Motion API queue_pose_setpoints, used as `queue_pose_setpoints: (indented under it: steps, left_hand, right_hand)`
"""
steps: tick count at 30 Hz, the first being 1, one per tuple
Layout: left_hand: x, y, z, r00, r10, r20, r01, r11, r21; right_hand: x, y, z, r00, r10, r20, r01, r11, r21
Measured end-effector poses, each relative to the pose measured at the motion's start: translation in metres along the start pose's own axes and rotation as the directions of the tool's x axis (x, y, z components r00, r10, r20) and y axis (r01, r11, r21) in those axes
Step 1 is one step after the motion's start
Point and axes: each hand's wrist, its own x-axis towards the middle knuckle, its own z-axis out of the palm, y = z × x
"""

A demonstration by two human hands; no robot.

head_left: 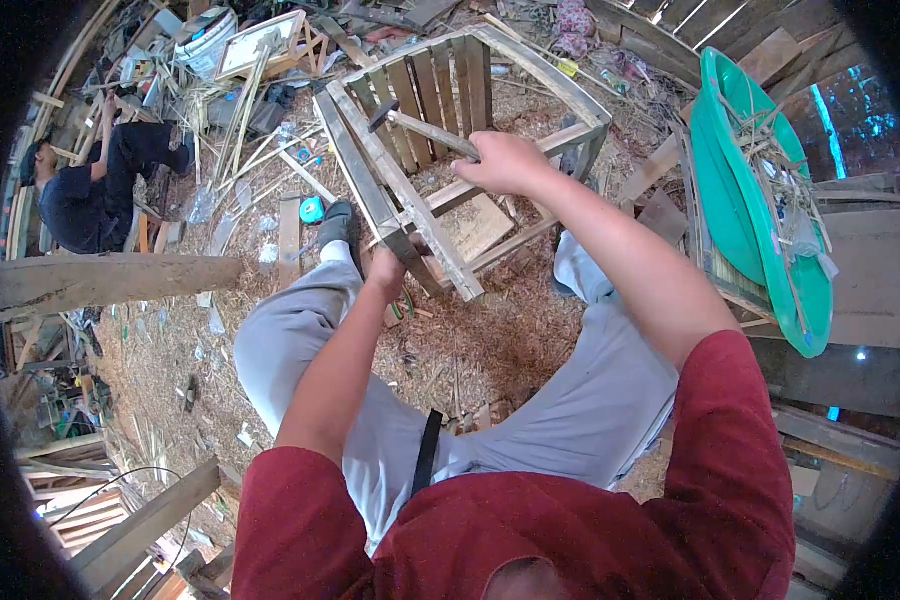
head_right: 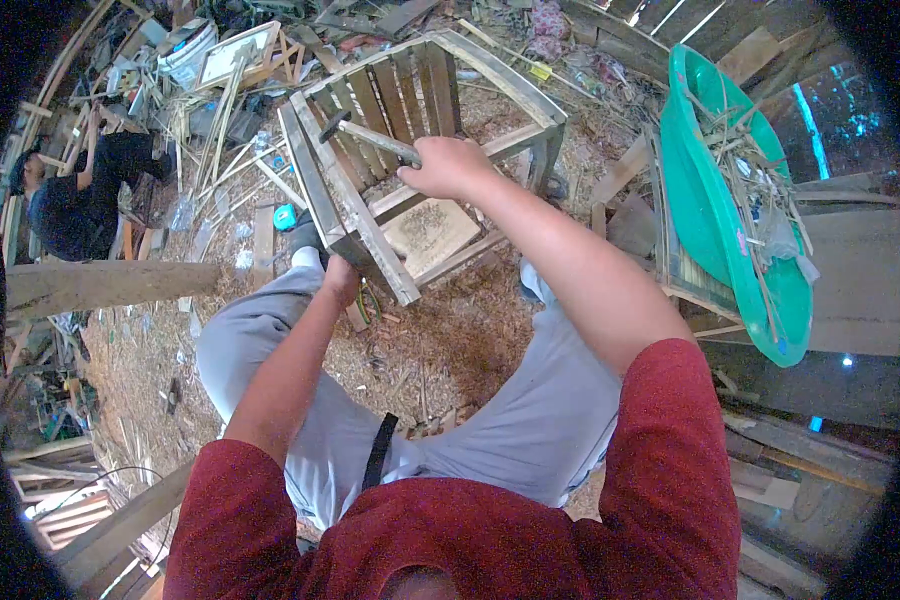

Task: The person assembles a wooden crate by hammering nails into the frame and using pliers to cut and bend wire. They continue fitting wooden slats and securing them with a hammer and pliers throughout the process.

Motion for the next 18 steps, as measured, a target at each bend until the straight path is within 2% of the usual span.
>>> queue_pose_setpoints:
  steps: [2,6,7,8,9,10,11,12,13,15,16,18]
  left_hand:
    - [-0.025,0.031,0.025,0.995,0.096,-0.023,-0.094,0.993,0.072]
    - [0.004,0.031,0.002,0.985,0.167,0.04,-0.17,0.982,0.077]
    - [0.0,0.052,0.011,0.975,0.188,0.121,-0.188,0.982,-0.016]
    - [-0.008,0.073,0.019,0.978,0.188,0.089,-0.183,0.981,-0.062]
    - [-0.015,0.092,0.026,0.98,0.188,0.059,-0.181,0.978,-0.105]
    - [-0.019,0.108,0.031,0.982,0.187,0.031,-0.181,0.972,-0.148]
    - [-0.023,0.123,0.038,0.968,0.237,-0.086,-0.243,0.969,-0.055]
    - [-0.022,0.136,0.036,0.957,0.247,-0.154,-0.259,0.964,-0.066]
    - [-0.022,0.149,0.033,0.939,0.309,-0.151,-0.314,0.95,-0.004]
    - [-0.028,0.181,0.036,0.907,0.378,-0.185,-0.366,0.926,0.096]
    - [-0.022,0.192,0.027,0.878,0.451,-0.158,-0.415,0.884,0.215]
    - [-0.024,0.225,0.033,0.915,0.38,-0.133,-0.361,0.921,0.149]
  right_hand:
    - [0.0,-0.001,-0.001,0.999,0.02,-0.032,-0.019,1.0,0.022]
    - [0.008,-0.002,-0.019,0.991,0.075,-0.107,-0.061,0.99,0.125]
    - [0.012,-0.001,-0.025,0.987,0.094,-0.127,-0.072,0.983,0.171]
    - [0.016,0.001,-0.032,0.983,0.114,-0.147,-0.08,0.973,0.218]
    - [0.024,0.008,-0.031,0.966,0.07,-0.249,-0.016,0.977,0.211]
    - [0.028,0.01,-0.032,0.962,0.064,-0.264,0.008,0.965,0.262]
    - [0.031,0.013,-0.033,0.959,0.058,-0.279,0.033,0.95,0.312]
    - [0.029,0.01,-0.042,0.954,0.053,-0.295,0.06,0.931,0.359]
    - [0.026,0.007,-0.046,0.947,0.047,-0.318,0.104,0.891,0.442]
    - [0.016,-0.002,-0.058,0.923,0.083,-0.375,0.11,0.878,0.466]
    - [0.012,-0.006,-0.066,0.909,0.103,-0.403,0.114,0.869,0.481]
    - [0.019,-0.003,-0.066,0.861,0.124,-0.493,0.163,0.851,0.499]
